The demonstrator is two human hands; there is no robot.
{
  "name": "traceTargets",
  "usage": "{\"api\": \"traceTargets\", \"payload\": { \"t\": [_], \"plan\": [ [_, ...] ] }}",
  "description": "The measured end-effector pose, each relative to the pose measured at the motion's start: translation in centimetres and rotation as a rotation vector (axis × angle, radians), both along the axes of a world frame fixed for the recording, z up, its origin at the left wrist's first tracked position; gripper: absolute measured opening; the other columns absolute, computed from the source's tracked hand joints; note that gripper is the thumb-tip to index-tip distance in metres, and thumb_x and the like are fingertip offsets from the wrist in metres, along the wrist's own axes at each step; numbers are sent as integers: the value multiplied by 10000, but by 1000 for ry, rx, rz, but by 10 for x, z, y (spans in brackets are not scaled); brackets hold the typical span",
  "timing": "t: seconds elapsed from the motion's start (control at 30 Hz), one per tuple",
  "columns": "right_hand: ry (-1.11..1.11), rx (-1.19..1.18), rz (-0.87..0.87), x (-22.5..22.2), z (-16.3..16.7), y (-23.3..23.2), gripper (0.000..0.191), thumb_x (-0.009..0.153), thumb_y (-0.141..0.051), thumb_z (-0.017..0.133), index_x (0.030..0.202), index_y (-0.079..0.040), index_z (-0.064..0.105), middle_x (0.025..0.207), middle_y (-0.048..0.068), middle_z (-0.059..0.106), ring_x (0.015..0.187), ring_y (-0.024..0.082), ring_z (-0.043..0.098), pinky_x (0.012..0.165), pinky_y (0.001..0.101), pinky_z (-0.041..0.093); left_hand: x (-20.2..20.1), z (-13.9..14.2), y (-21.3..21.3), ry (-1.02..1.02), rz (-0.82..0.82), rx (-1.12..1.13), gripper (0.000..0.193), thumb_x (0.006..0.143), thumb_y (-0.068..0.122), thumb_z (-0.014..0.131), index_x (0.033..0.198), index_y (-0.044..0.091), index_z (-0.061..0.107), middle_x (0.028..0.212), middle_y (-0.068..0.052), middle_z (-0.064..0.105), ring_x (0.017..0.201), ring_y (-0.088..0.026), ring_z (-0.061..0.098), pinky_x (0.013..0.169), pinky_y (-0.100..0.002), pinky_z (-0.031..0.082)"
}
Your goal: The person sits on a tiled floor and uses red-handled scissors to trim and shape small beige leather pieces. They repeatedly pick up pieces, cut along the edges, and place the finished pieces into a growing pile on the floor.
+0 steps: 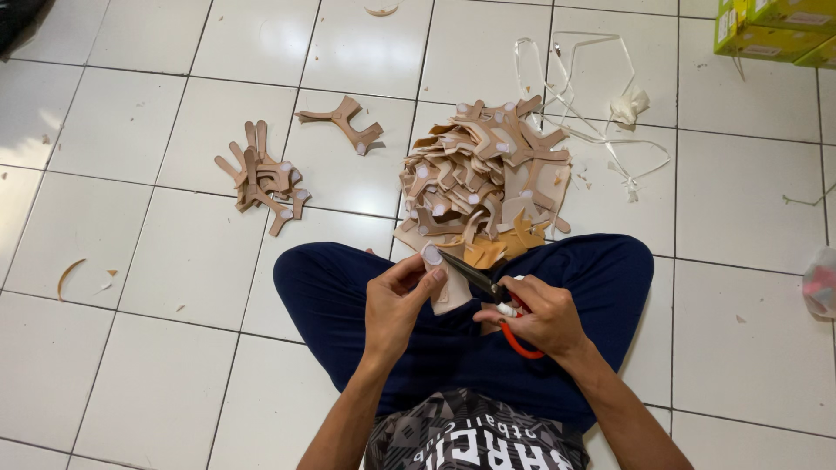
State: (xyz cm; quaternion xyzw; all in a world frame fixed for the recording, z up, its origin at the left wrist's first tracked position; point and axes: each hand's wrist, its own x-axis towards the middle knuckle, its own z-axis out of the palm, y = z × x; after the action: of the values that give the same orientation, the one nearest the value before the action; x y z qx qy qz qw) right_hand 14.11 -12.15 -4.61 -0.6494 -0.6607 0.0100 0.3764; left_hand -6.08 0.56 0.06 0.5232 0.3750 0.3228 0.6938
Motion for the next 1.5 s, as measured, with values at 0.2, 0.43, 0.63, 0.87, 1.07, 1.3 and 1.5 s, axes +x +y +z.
{"api": "traceTargets", "payload": {
  "t": [0.2,0.43,0.63,0.87,1.07,1.3,1.5],
  "plan": [
    [263,-80,-93,-1,-5,3,528,694,-421,892,949,1,704,710,36,644,544,109,583,481,245,473,7,-1,-5,23,119,72,291,891,84,748,1155,-28,700,1042,-126,768,949,-172,739,836,-284,617],
    [1308,-98,47,-26,8,27,298,901,-85,750,1139,13,599,1039,50,694,891,95,688,797,254,596,17,-1,-21,331,150,1195,301,804,-38,783,1084,42,706,1058,-114,693,981,-350,715,874,-378,574],
    [1183,-92,-181,-44,4,30,200,909,-37,759,1074,-10,648,900,53,698,745,79,643,669,239,546,31,-18,-30,103,176,454,303,903,9,704,1195,-39,643,1084,-97,744,998,-184,730,903,-311,574],
    [608,25,-425,-50,-6,25,245,821,-91,833,1025,-30,711,758,-9,745,588,23,597,553,200,499,52,-54,-18,-15,80,-170,244,957,147,717,1053,-72,766,923,-103,759,804,-121,662,724,-253,509],
    [977,253,-231,-41,2,25,204,888,-4,750,1045,-11,621,1036,84,769,859,80,721,739,226,605,65,-41,-26,-245,77,-141,274,998,225,639,1076,-33,692,963,-46,705,895,-97,665,834,-245,562],
    [1324,143,-234,-31,14,16,229,879,-3,766,1061,24,631,858,64,687,706,107,680,632,249,588,79,-10,-38,-101,215,249,189,987,146,655,1065,-20,702,989,-66,731,885,-109,677,786,-250,563],
    [1400,-138,-28,-33,19,-20,400,839,-266,753,1110,1,632,763,76,695,497,67,569,424,217,459,81,11,-24,60,361,683,72,980,50,698,1032,0,697,1035,-88,726,953,-169,695,810,-294,576]
  ]
}}
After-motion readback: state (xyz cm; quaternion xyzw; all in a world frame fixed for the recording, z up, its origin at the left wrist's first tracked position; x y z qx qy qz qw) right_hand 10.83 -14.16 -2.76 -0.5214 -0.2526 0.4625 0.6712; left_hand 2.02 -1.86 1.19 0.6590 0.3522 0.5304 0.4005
